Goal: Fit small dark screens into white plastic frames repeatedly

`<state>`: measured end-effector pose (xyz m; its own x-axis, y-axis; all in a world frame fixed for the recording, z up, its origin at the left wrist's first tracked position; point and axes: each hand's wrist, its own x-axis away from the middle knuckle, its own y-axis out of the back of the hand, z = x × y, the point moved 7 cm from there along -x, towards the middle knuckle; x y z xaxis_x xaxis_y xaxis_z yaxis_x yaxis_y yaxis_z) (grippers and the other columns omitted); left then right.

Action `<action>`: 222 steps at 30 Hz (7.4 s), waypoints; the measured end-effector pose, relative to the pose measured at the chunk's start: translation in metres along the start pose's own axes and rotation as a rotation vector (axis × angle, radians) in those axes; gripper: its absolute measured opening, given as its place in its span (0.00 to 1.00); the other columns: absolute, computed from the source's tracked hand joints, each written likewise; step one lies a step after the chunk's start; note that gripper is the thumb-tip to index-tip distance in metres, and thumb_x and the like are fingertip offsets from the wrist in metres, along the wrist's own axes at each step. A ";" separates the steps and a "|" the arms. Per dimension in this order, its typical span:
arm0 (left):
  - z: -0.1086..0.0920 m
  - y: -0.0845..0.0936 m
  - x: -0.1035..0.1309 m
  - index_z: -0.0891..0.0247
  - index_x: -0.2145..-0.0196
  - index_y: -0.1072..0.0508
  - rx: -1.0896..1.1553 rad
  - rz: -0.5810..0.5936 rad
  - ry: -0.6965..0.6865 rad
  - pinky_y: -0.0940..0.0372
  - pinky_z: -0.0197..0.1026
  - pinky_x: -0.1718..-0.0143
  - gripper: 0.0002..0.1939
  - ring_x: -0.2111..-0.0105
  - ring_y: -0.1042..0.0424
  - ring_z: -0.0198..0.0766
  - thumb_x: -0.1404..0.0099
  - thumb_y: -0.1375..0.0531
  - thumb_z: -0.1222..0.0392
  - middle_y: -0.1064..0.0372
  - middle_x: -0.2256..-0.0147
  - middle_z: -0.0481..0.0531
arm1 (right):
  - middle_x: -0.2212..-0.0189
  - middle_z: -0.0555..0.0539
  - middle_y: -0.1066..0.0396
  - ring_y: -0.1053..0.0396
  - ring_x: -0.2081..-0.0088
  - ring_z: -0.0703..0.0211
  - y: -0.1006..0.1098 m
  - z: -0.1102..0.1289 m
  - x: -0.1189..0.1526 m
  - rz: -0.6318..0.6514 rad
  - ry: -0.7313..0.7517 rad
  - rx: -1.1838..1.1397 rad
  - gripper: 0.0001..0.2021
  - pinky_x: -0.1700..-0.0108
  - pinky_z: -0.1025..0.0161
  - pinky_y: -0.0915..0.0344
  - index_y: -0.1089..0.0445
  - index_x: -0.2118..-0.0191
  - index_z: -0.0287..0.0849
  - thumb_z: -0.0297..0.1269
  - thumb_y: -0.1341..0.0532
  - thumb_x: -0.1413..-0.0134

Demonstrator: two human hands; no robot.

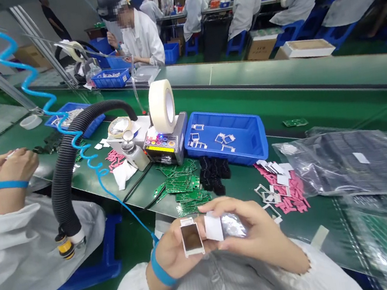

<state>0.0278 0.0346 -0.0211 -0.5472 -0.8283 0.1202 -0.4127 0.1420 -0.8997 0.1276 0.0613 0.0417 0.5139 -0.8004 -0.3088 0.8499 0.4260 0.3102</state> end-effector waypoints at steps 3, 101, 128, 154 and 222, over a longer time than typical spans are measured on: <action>0.003 -0.004 0.003 0.66 0.72 0.22 0.018 0.066 0.023 0.37 0.52 0.55 0.20 0.54 0.31 0.53 0.49 0.36 0.44 0.27 0.62 0.60 | 0.52 0.47 0.29 0.30 0.51 0.58 -0.007 -0.009 0.002 0.024 -0.039 -0.274 0.15 0.53 0.60 0.31 0.37 0.58 0.49 0.42 0.34 0.51; 0.013 0.010 -0.009 0.61 0.61 0.23 -0.151 -0.137 -0.079 0.39 0.44 0.60 0.23 0.68 0.30 0.39 0.51 0.35 0.44 0.25 0.71 0.52 | 0.68 0.42 0.29 0.36 0.64 0.52 0.145 -0.146 0.049 -0.196 -0.707 1.326 0.12 0.64 0.58 0.54 0.27 0.68 0.38 0.34 0.47 0.42; 0.016 0.025 -0.007 0.65 0.62 0.23 -0.036 -0.259 -0.042 0.37 0.42 0.62 0.21 0.72 0.34 0.33 0.45 0.38 0.45 0.28 0.75 0.51 | 0.72 0.45 0.29 0.34 0.67 0.51 0.155 -0.149 0.074 -0.309 -0.680 1.111 0.08 0.67 0.59 0.50 0.28 0.77 0.43 0.38 0.40 0.53; 0.000 0.021 -0.008 0.65 0.65 0.22 -0.115 -0.287 -0.131 0.41 0.39 0.65 0.21 0.71 0.34 0.34 0.50 0.34 0.46 0.28 0.73 0.51 | 0.73 0.52 0.29 0.38 0.65 0.61 -0.001 0.027 -0.010 0.064 0.261 0.697 0.09 0.43 0.49 0.53 0.31 0.67 0.43 0.27 0.48 0.40; -0.095 0.201 0.133 0.59 0.57 0.25 0.384 -0.618 -0.720 0.31 0.41 0.53 0.22 0.61 0.24 0.36 0.31 0.58 0.65 0.21 0.64 0.54 | 0.79 0.54 0.40 0.42 0.76 0.68 -0.078 -0.052 -0.076 -0.442 -0.667 -0.636 0.09 0.73 0.69 0.42 0.32 0.78 0.39 0.35 0.33 0.58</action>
<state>-0.1973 0.0047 -0.1457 0.3020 -0.8445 0.4422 -0.1435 -0.4988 -0.8547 0.0286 0.1113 -0.0056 0.1348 -0.9292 0.3440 0.9522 0.0254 -0.3045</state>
